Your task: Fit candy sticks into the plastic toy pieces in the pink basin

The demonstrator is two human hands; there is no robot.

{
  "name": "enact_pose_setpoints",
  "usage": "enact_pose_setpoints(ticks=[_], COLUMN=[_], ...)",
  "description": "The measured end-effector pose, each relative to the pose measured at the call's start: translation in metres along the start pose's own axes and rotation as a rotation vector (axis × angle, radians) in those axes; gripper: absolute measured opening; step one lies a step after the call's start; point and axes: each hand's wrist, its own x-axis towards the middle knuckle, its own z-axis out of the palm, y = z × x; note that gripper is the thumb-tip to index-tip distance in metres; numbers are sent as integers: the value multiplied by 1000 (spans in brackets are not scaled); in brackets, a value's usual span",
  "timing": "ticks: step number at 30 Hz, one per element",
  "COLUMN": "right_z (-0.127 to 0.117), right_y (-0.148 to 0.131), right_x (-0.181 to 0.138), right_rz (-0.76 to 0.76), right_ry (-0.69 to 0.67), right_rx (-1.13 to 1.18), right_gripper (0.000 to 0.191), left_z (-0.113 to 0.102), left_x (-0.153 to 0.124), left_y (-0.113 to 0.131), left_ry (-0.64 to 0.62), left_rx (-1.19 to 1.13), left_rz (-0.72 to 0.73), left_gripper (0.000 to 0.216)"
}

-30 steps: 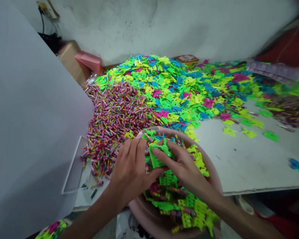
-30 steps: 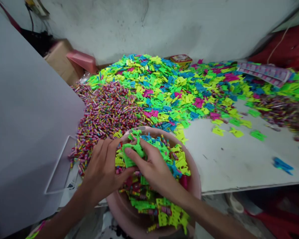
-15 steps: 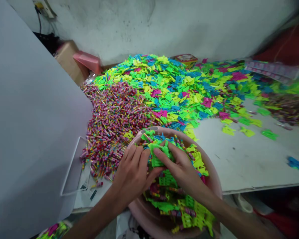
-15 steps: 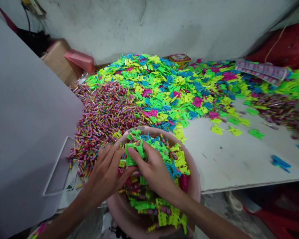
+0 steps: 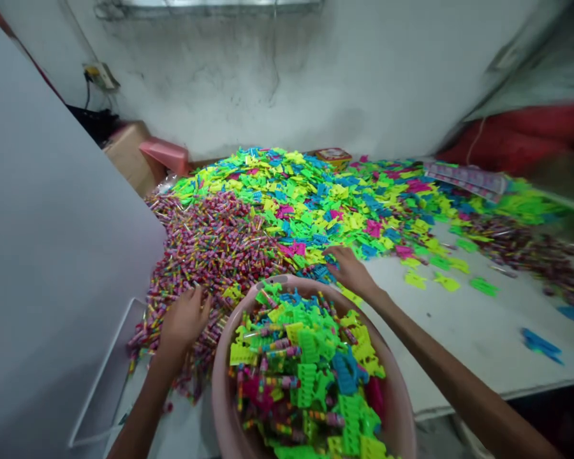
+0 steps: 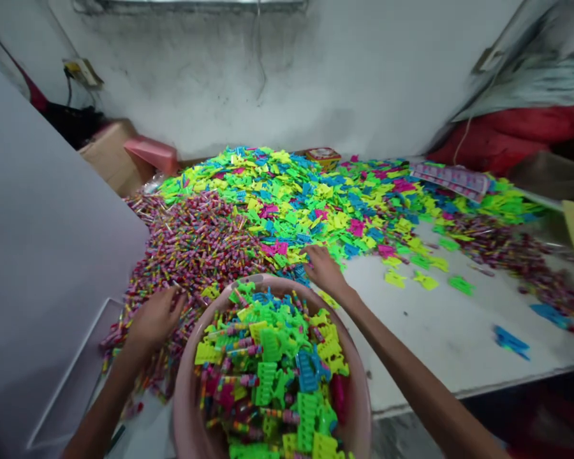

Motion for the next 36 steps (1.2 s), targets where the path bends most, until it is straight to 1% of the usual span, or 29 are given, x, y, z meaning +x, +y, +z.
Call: enact_pose_setpoints(ticks=[3, 6, 8, 10, 13, 16, 18, 20, 23, 26, 28, 31, 34, 36], right_z=[42, 67, 74, 76, 74, 69, 64, 55, 40, 24, 14, -3, -21, -32], right_y=[26, 36, 39, 40, 40, 39, 38, 36, 27, 7, -13, -50, -88, -110], right_x=[11, 13, 15, 21, 31, 39, 42, 45, 47, 41, 29, 6, -17, -29], right_rz=[-43, -85, -101, -108, -110, -98, -68, -12, 133, 287, 358, 429, 474, 473], right_ry=[-86, -112, -111, -105, -115, -146, -149, -122, -23, 55, 53, 7, -48, -89], right_rx=[-106, -184, -223, -251, -258, -204, -127, -21, 182, 442, 630, 880, 1070, 1182], right_gripper=[29, 30, 30, 32, 35, 35, 34, 32, 31, 32, 32, 33, 42, 42], left_z=[42, 68, 76, 79, 79, 78, 75, 71, 59, 42, 30, 8, -16, -31], left_x=[-6, -20, -23, -22, -18, -16, -15, -12, -6, -1, -1, -6, -15, -21], left_y=[-26, -35, -38, -40, -39, -37, -35, -33, -29, -18, -2, 35, 76, 99], left_ry=[1, 57, 98, 145, 218, 273, 297, 321, 354, 358, 342, 291, 211, 128], left_rx=[68, 80, 57, 15, -82, -216, -322, -442, -645, -853, -972, -1108, -1281, -1322], left_rz=[-21, -32, -35, -43, -78, -137, -190, -243, -310, -365, -386, -371, -267, -173], left_gripper=[26, 27, 27, 26, 27, 29, 31, 35, 46, 59, 59, 51, 40, 35])
